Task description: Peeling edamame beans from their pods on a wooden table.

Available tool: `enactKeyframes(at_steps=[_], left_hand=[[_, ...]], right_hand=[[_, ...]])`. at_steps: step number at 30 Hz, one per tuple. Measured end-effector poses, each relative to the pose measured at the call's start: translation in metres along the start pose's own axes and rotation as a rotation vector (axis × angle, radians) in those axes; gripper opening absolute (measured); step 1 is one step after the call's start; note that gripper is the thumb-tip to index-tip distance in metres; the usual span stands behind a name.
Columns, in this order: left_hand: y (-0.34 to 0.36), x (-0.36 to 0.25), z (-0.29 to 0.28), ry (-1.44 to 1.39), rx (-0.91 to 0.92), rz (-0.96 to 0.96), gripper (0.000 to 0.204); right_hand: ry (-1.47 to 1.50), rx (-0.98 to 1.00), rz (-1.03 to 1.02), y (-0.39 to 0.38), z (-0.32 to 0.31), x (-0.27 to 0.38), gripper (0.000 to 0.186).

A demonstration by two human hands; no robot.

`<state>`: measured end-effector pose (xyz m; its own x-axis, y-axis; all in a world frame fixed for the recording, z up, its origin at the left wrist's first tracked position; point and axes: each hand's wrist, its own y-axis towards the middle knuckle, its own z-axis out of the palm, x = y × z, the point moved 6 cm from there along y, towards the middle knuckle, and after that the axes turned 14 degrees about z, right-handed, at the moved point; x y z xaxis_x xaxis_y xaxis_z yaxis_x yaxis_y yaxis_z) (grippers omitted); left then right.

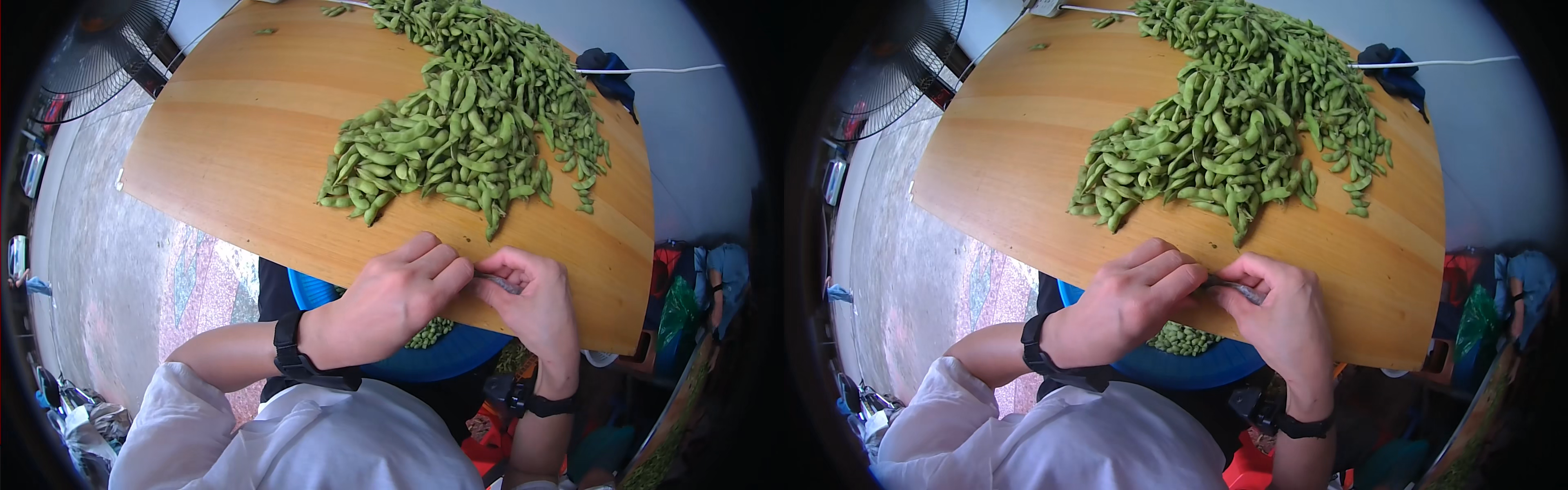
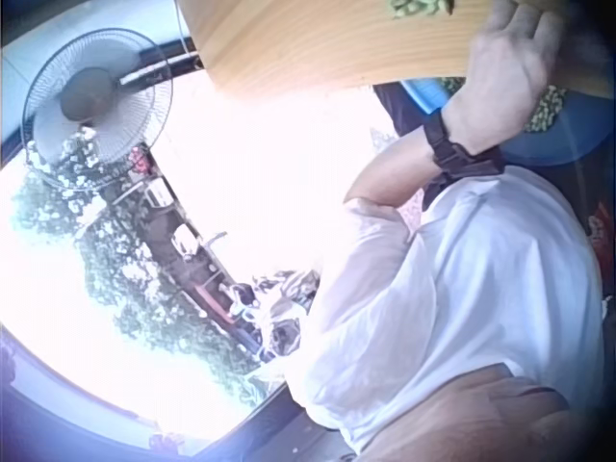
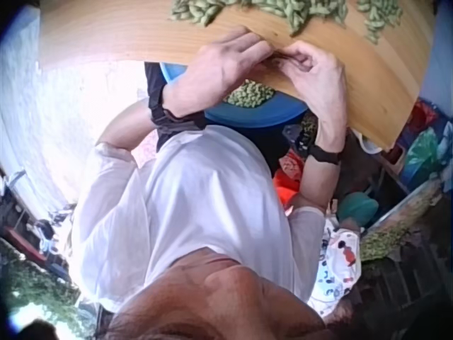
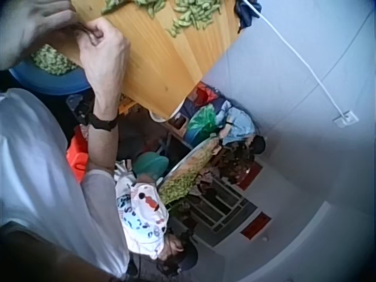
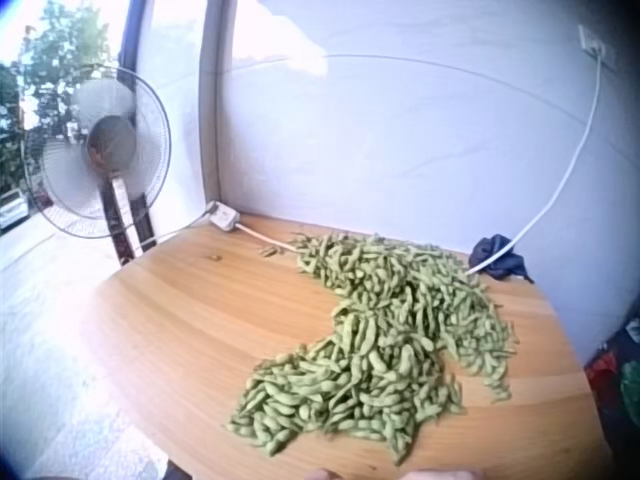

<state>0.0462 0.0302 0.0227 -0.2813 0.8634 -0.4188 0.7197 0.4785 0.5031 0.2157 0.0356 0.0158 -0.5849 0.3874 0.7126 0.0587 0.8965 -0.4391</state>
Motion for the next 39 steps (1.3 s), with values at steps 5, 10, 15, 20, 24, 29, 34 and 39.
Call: enactKeyframes(at_steps=[5, 10, 15, 20, 24, 29, 34, 39], left_hand=[[-0.001, 0.001, 0.006, 0.016, 0.000, 0.033, 0.028], [-0.004, 0.002, 0.005, -0.007, 0.017, 0.033, 0.030], [-0.005, 0.004, -0.003, -0.102, 0.041, 0.090, 0.027], [-0.027, 0.006, 0.001, -0.113, -0.158, 0.107, 0.022], [-0.023, 0.009, 0.001, -0.165, -0.158, -0.040, 0.024], [-0.020, 0.012, 0.000, -0.203, -0.106, -0.105, 0.032], [-0.019, 0.015, -0.004, -0.245, -0.140, -0.094, 0.037], [-0.020, 0.021, -0.012, -0.345, -0.288, -0.346, 0.031]], right_hand=[[-0.065, -0.002, 0.011, 0.009, 0.000, 0.000, 0.016], [-0.137, 0.026, 0.065, 0.015, -0.002, 0.006, 0.016], [-0.179, 0.045, 0.087, 0.018, -0.003, 0.007, 0.019], [-0.215, 0.018, 0.055, 0.013, -0.003, 0.008, 0.019], [-0.166, 0.006, 0.065, 0.006, 0.000, 0.005, 0.020], [-0.020, 0.087, 0.005, -0.003, 0.003, 0.001, 0.022], [-0.060, -0.016, -0.073, 0.000, 0.017, 0.009, 0.023], [0.188, -0.013, -0.015, -0.009, 0.018, 0.009, 0.013]])
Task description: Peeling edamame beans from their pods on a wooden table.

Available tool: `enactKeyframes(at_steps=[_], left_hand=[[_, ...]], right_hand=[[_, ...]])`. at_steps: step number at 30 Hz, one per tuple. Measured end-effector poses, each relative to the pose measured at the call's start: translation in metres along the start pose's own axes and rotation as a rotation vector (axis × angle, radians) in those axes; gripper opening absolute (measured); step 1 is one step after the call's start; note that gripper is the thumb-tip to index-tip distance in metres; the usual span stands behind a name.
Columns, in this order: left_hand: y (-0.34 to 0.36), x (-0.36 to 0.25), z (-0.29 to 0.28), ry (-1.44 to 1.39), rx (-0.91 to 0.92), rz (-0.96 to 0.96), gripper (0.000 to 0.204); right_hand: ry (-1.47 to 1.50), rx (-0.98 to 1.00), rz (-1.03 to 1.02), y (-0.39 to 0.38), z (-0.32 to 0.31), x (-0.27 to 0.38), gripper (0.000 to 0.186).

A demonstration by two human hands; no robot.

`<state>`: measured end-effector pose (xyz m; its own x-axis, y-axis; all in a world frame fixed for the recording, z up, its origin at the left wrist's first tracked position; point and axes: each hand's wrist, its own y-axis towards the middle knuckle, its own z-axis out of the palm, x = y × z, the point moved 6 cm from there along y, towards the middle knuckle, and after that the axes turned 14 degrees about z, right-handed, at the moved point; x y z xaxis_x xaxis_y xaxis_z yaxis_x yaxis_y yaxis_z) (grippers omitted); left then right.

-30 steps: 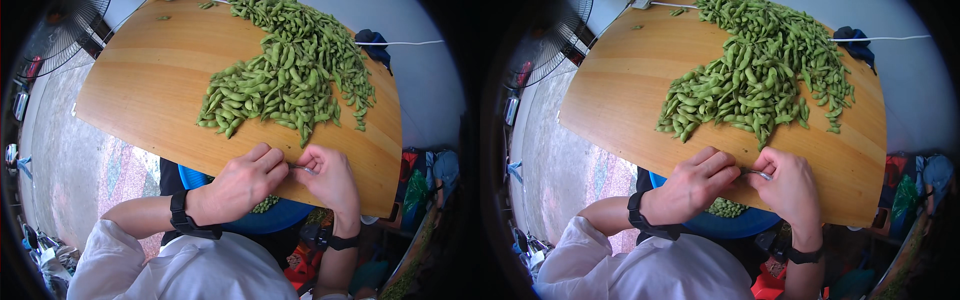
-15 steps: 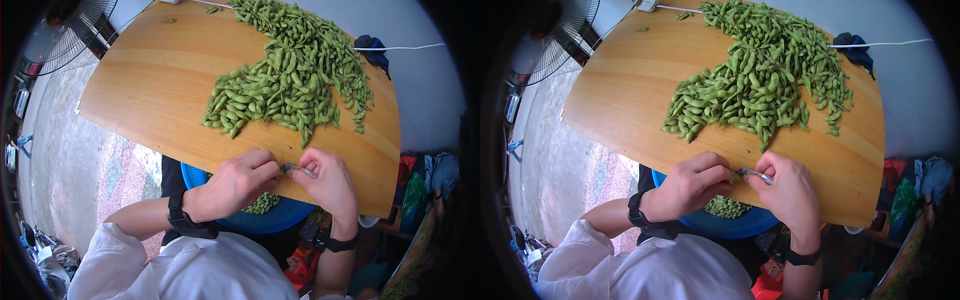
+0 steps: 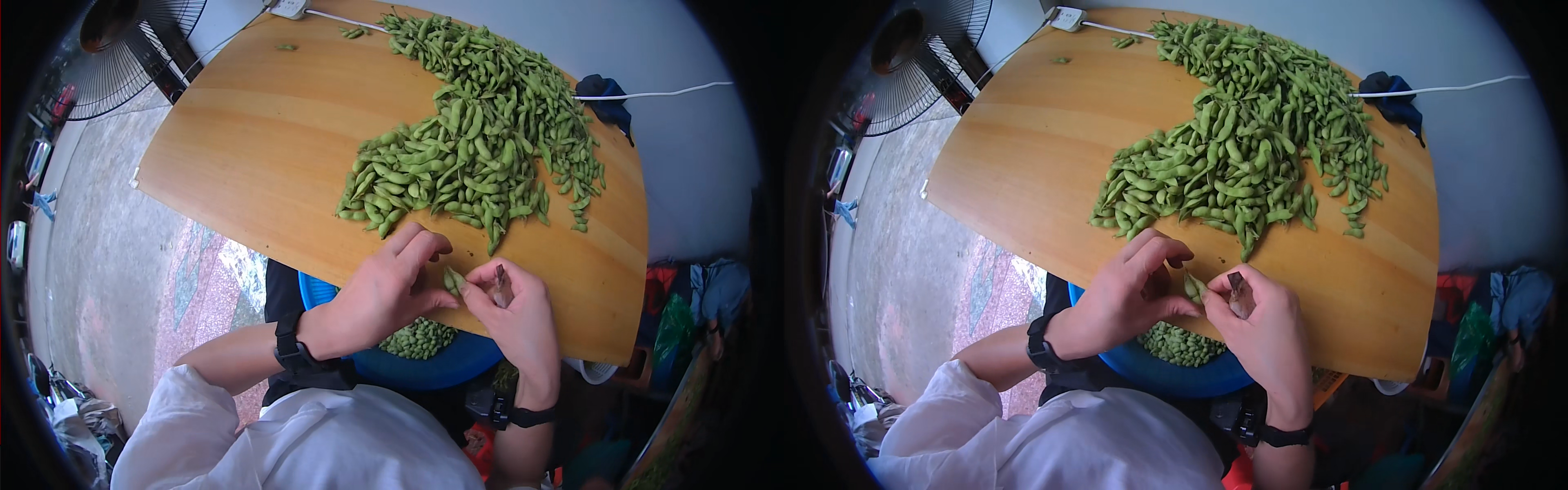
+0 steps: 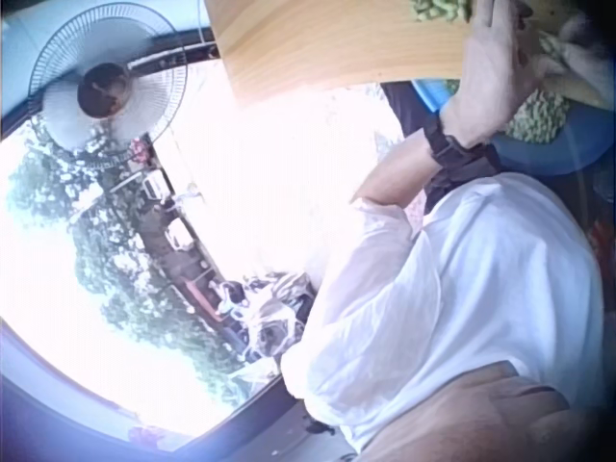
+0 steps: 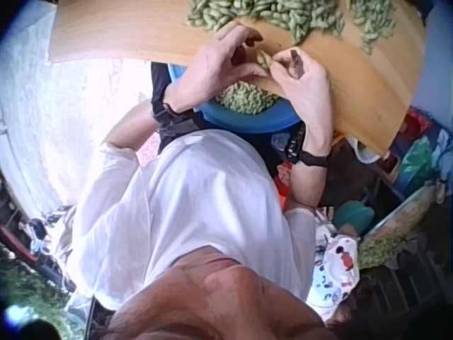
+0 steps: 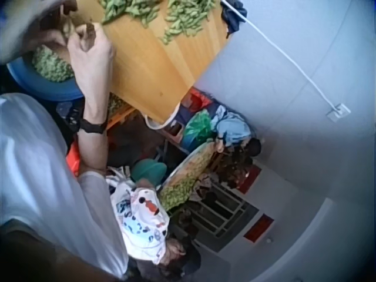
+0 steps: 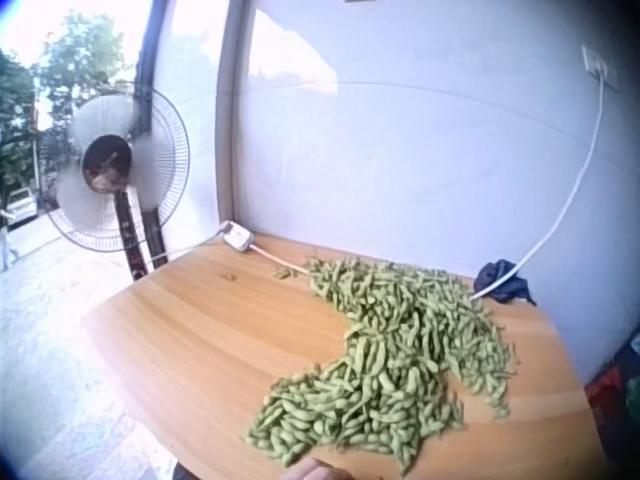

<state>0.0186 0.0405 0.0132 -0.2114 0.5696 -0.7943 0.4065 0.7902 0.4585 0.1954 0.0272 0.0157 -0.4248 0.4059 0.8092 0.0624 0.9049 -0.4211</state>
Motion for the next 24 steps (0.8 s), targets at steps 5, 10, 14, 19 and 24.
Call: enactKeyframes(at_steps=[5, 10, 14, 19, 24], left_hand=[[-0.006, 0.025, 0.017, -0.821, 0.051, -0.451, 0.021], [-0.007, 0.022, 0.019, -0.942, 0.045, -0.544, 0.022], [-0.009, 0.020, 0.023, -0.895, -0.040, -0.543, 0.022], [-0.006, 0.019, 0.027, -0.806, -0.055, -0.469, 0.019], [-0.003, 0.019, 0.025, -0.819, 0.005, -0.457, 0.017]], right_hand=[[0.200, -0.039, 0.027, -0.012, -0.005, -0.001, 0.009], [0.340, -0.016, 0.033, -0.013, -0.004, -0.001, 0.012], [0.380, -0.048, 0.041, -0.014, -0.001, -0.001, 0.013], [0.389, -0.105, -0.001, -0.017, 0.002, -0.002, 0.017], [0.524, -0.005, 0.018, -0.007, 0.002, -0.018, 0.024]])
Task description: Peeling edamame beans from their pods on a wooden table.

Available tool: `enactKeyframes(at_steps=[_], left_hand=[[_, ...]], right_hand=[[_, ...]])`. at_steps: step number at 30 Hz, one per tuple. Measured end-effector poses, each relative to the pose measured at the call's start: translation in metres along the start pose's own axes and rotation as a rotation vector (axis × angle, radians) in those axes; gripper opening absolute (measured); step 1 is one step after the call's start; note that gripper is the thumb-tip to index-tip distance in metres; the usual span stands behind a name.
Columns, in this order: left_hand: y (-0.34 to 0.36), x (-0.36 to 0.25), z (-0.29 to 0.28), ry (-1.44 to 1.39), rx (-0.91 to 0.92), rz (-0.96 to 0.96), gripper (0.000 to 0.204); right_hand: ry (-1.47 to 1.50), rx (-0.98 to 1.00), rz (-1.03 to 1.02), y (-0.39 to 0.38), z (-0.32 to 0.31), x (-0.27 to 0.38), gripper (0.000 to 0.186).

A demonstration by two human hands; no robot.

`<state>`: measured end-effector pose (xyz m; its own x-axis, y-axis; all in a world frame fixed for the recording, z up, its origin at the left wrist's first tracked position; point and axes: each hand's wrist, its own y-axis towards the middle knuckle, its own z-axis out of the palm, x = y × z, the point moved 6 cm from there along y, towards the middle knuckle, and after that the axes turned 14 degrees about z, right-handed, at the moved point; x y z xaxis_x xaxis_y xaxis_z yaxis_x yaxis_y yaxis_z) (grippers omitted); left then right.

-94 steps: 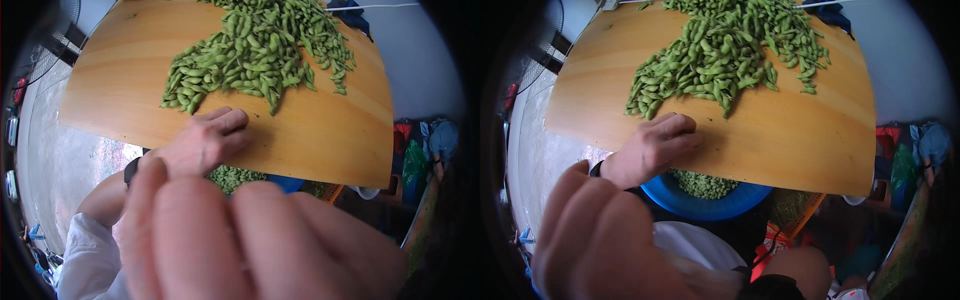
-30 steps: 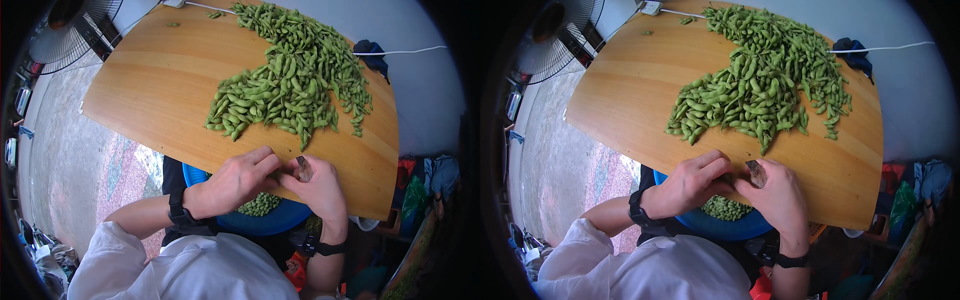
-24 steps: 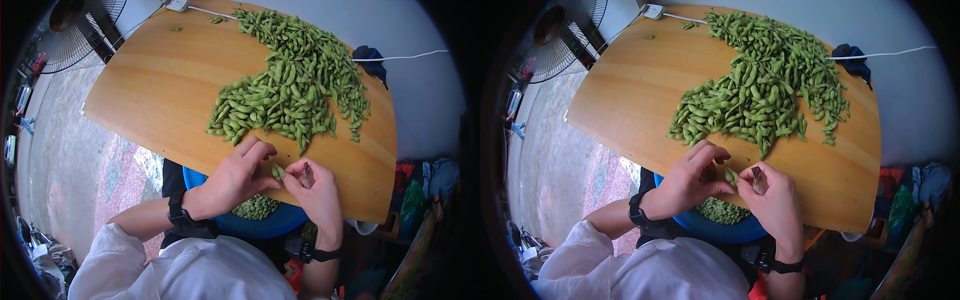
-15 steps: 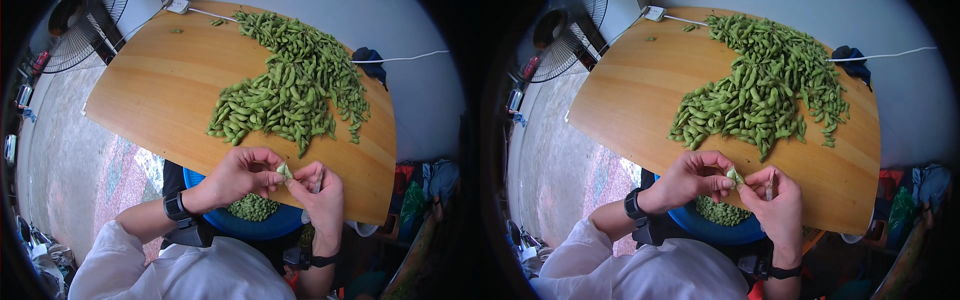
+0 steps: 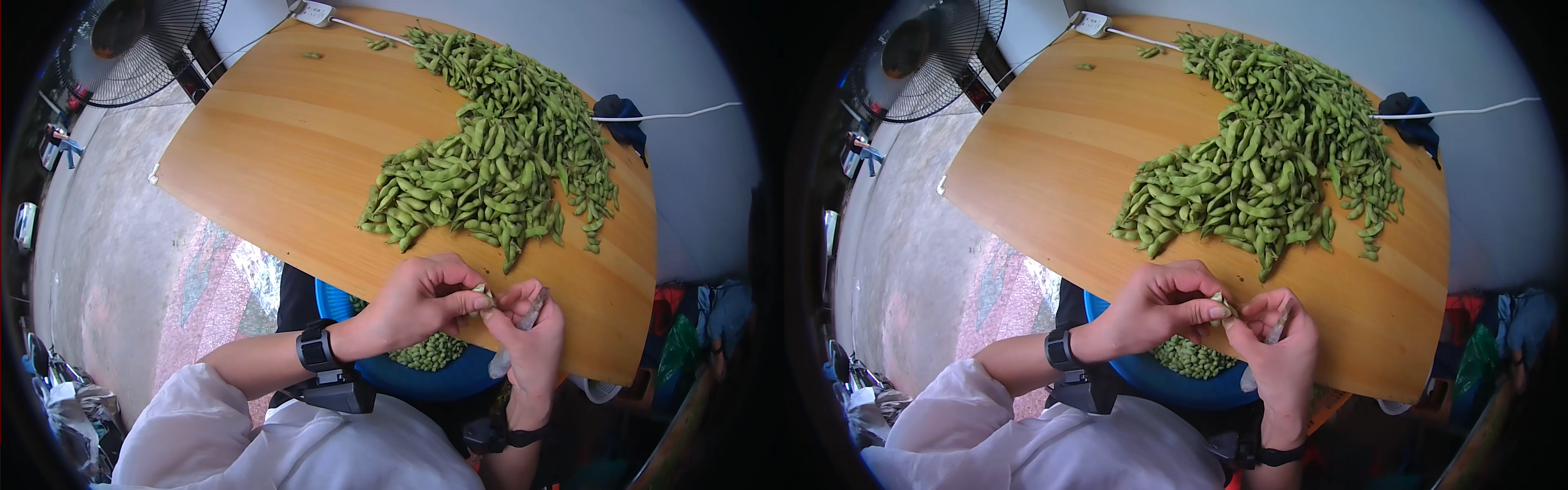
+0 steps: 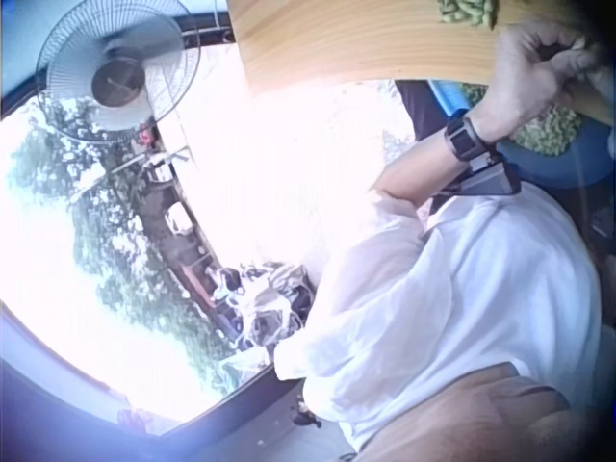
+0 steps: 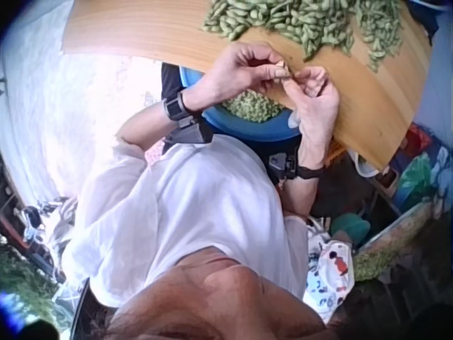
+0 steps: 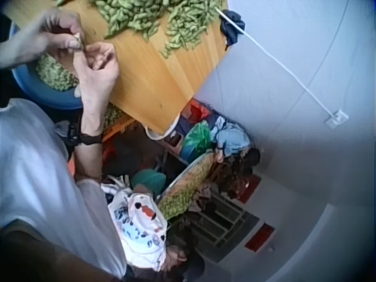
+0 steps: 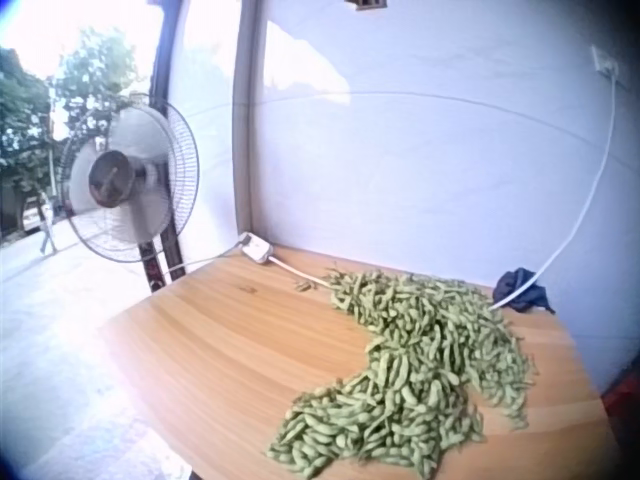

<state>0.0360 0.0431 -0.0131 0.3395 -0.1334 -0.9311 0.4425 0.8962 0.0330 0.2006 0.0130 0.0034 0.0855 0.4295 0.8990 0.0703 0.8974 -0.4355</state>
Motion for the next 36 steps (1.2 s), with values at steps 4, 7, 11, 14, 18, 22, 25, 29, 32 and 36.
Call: enactKeyframes(at_steps=[4, 7, 11, 14, 18, 22, 25, 29, 32, 36], left_hand=[[0.002, 0.011, 0.001, -0.046, 0.006, -0.023, 0.020], [0.004, 0.009, 0.007, -0.005, 0.016, -0.065, 0.019], [0.004, 0.018, 0.008, 0.154, 0.016, 0.124, 0.019], [0.002, 0.018, 0.010, 0.222, 0.014, 0.135, 0.020], [0.001, 0.014, 0.011, 0.370, 0.063, 0.217, 0.022], [-0.002, 0.009, 0.012, 0.150, 0.049, 0.154, 0.026], [-0.007, 0.012, 0.006, -0.111, 0.047, -0.067, 0.028], [-0.010, 0.007, 0.002, -0.209, 0.109, -0.098, 0.032], [-0.012, 0.004, 0.000, -0.271, 0.119, -0.088, 0.033], [-0.017, -0.004, -0.006, 0.057, 0.188, -0.001, 0.031]], right_hand=[[0.128, 0.040, 0.124, 0.004, 0.002, -0.004, 0.026], [0.181, 0.020, 0.173, 0.003, -0.003, -0.007, 0.027], [-0.028, -0.160, 0.000, -0.010, 0.006, 0.003, 0.025], [-0.167, -0.249, -0.097, -0.018, 0.013, 0.010, 0.024], [-0.082, -0.195, -0.095, -0.009, 0.006, 0.003, 0.024], [0.001, -0.191, -0.112, -0.008, 0.007, -0.001, 0.021], [0.039, -0.170, -0.089, -0.010, 0.009, -0.005, 0.019], [0.090, -0.120, -0.040, -0.011, 0.010, -0.008, 0.019], [-0.012, -0.181, -0.100, -0.017, 0.012, -0.004, 0.020], [-0.233, -0.250, -0.173, -0.030, 0.013, 0.003, 0.020]])
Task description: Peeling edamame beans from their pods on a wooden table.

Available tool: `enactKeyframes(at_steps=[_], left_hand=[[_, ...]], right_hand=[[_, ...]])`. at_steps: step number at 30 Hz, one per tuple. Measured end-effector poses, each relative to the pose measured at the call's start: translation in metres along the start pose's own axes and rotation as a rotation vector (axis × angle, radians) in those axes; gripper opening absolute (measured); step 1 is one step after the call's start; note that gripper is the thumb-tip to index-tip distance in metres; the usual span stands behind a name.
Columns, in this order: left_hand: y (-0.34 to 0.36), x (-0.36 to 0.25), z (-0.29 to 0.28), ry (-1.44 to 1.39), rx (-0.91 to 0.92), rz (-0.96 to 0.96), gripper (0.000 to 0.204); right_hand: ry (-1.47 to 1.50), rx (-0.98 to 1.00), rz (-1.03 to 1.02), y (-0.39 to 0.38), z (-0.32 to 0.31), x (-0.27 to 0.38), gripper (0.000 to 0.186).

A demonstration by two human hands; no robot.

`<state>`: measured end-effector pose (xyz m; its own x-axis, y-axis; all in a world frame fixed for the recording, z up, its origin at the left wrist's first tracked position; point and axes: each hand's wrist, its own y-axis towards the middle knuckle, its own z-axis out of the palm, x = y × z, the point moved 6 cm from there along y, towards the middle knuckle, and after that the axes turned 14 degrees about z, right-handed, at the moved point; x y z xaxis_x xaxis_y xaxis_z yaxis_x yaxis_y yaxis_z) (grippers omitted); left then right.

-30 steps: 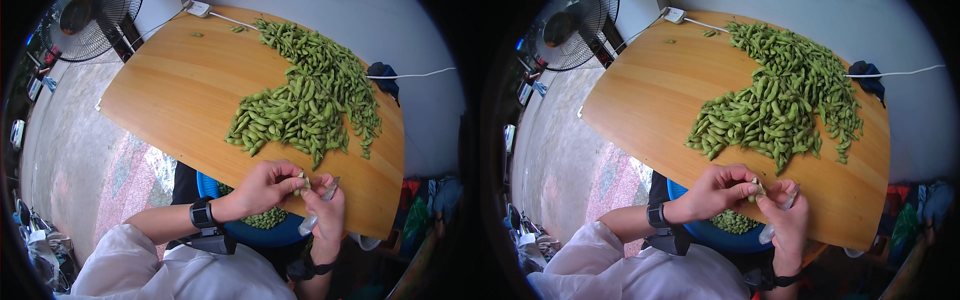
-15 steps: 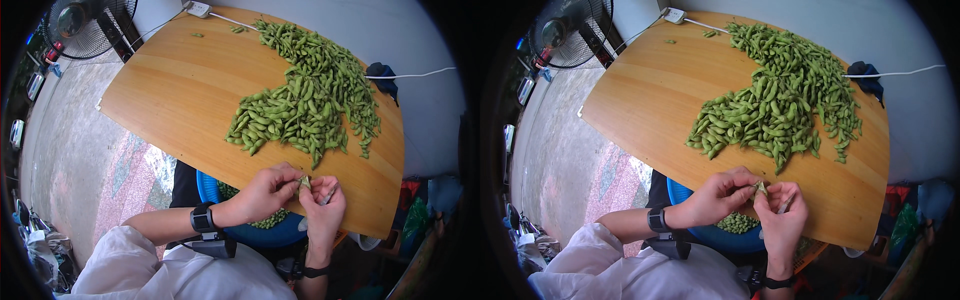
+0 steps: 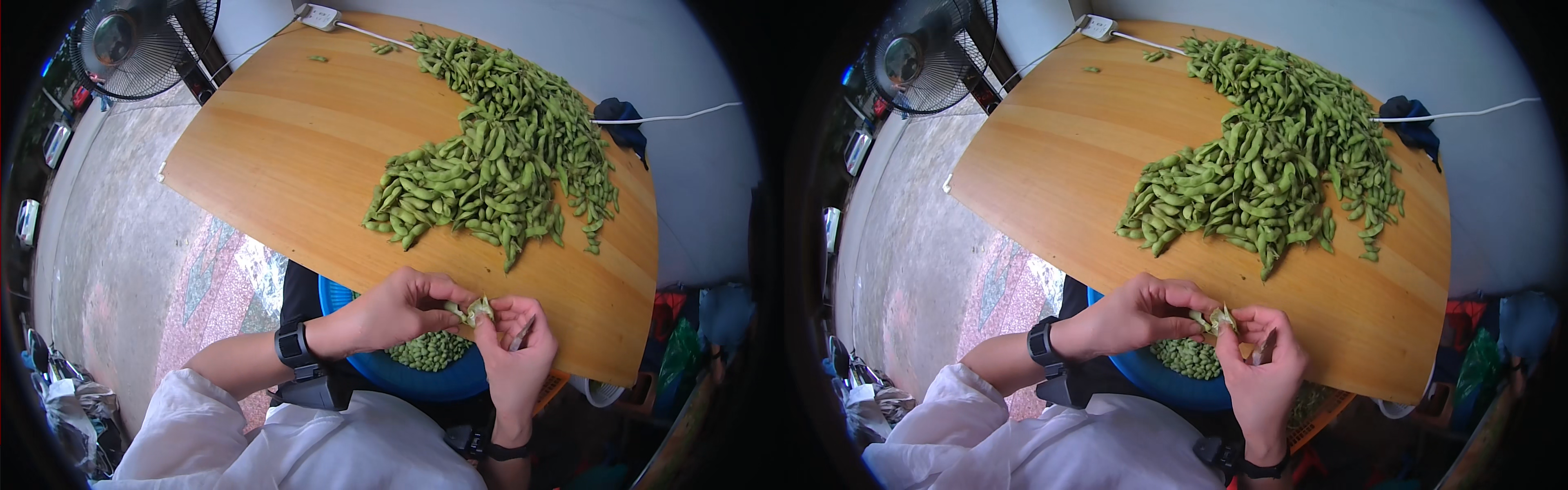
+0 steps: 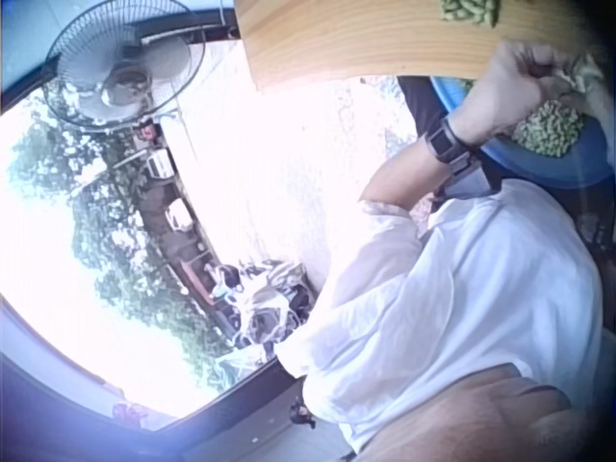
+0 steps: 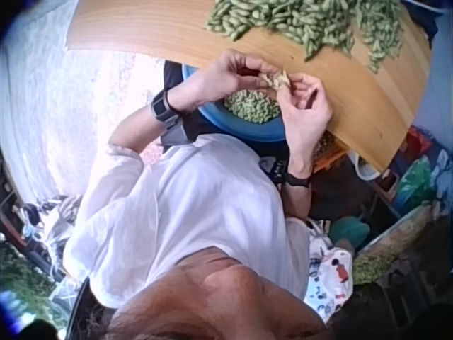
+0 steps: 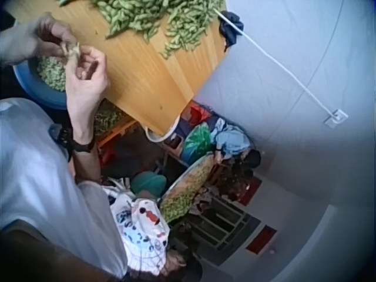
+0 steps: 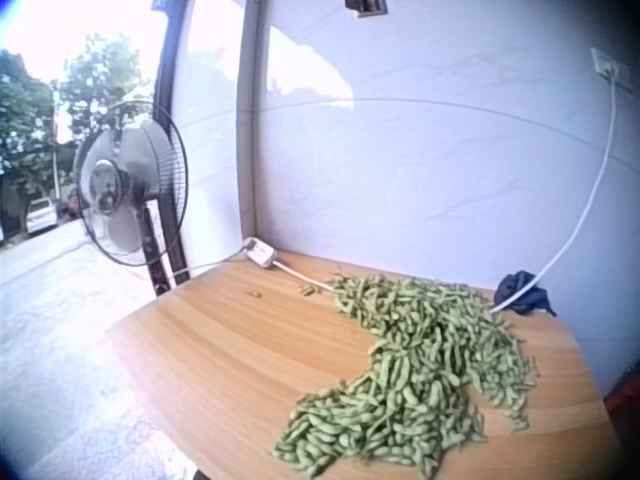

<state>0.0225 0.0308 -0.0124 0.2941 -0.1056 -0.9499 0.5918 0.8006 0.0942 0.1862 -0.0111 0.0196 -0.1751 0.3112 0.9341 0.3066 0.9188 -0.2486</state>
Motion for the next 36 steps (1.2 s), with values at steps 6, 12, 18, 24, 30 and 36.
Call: enactKeyframes(at_steps=[6, 12, 18, 24, 30, 36], left_hand=[[-0.020, -0.024, 0.022, 0.634, 0.328, 0.332, 0.023], [0.015, -0.045, 0.035, 1.001, 0.423, 0.414, 0.029], [0.083, -0.022, 0.028, 1.639, 0.365, 0.746, 0.043], [0.053, -0.033, 0.012, 1.452, 0.375, 0.716, 0.037], [0.039, -0.041, 0.006, 1.397, 0.317, 0.694, 0.028], [0.044, -0.040, 0.021, 1.545, 0.439, 0.743, 0.019]], right_hand=[[-0.095, 0.064, 0.108, -0.006, -0.052, -0.022, 0.012], [-0.614, 0.093, 0.208, -0.033, -0.160, -0.036, 0.016], [-0.972, -0.168, 0.212, -0.045, -0.214, -0.060, 0.022], [-0.804, -0.120, 0.285, -0.044, -0.201, -0.061, 0.020], [-0.699, -0.007, 0.219, -0.034, -0.152, -0.022, 0.024], [-0.704, 0.087, 0.027, -0.018, -0.088, 0.004, 0.033]])
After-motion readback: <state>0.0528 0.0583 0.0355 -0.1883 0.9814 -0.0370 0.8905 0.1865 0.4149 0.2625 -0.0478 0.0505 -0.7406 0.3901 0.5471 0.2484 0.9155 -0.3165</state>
